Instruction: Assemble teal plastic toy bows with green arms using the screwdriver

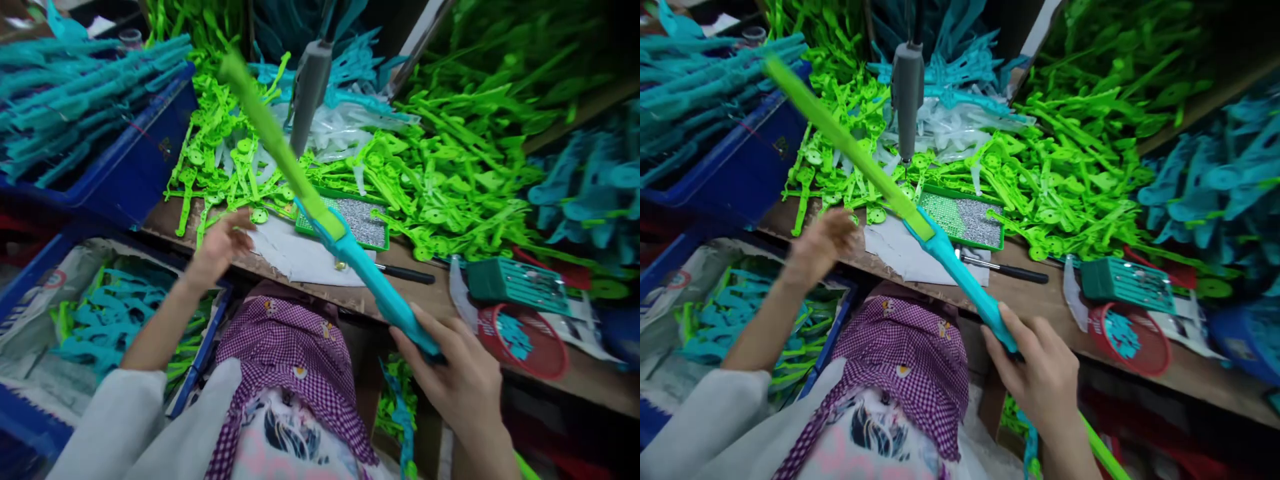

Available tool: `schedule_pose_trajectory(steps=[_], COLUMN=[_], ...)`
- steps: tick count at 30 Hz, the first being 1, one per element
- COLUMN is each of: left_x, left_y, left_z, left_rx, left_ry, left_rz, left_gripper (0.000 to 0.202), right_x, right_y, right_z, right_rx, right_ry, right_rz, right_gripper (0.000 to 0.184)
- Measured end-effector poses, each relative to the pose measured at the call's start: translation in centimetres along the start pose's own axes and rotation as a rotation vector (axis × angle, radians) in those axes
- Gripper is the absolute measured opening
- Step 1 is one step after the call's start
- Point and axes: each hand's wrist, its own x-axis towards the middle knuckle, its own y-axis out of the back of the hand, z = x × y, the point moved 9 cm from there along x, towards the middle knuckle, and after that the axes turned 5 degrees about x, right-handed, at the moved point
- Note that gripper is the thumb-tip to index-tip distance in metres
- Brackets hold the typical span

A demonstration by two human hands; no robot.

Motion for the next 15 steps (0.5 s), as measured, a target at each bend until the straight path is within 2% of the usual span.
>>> schedule_pose_trajectory(steps=[2,4,6,8,10,12,13,15], left_x=[-2.4,-4.7,-6.2,-6.5,-5.6,-4.2,-3.4,-1.7], left_y=[-7.0,-14.2,-20.4,-25.2,-28.2,-29.6,-29.6,-28.3], left_z=[-2.4,-4.0,-4.3,-4.0,-3.2,-2.1,-1.4,0.2], left_rx=[0.049,0.151,0.237,0.323,0.404,0.496,0.551,0.676], left_ry=[0.026,-0.027,-0.146,-0.281,-0.394,-0.482,-0.511,-0.552], left_rz=[-0.251,-0.482,-0.628,-0.681,-0.609,-0.486,-0.403,-0.231], left_gripper=[0.065,0.080,0.097,0.114,0.118,0.113,0.107,0.092], right_x=[-0.8,-1.6,-2.2,-2.7,-2.8,-2.2,-1.8,-1.0], right_y=[1.9,4.0,6.3,8.4,9.8,10.5,10.6,10.3], right_z=[0.5,0.9,1.0,1.0,1.1,1.2,1.3,1.4], right_rx=[0.080,0.097,0.051,0.000,0.010,0.089,0.138,0.233], right_ry=[-0.087,-0.171,-0.272,-0.365,-0.400,-0.323,-0.260,-0.167], right_rz=[0.137,0.298,0.495,0.701,0.882,1.001,1.041,1.103], right_gripper=[0.053,0.057,0.057,0.053,0.046,0.041,0.040,0.038])
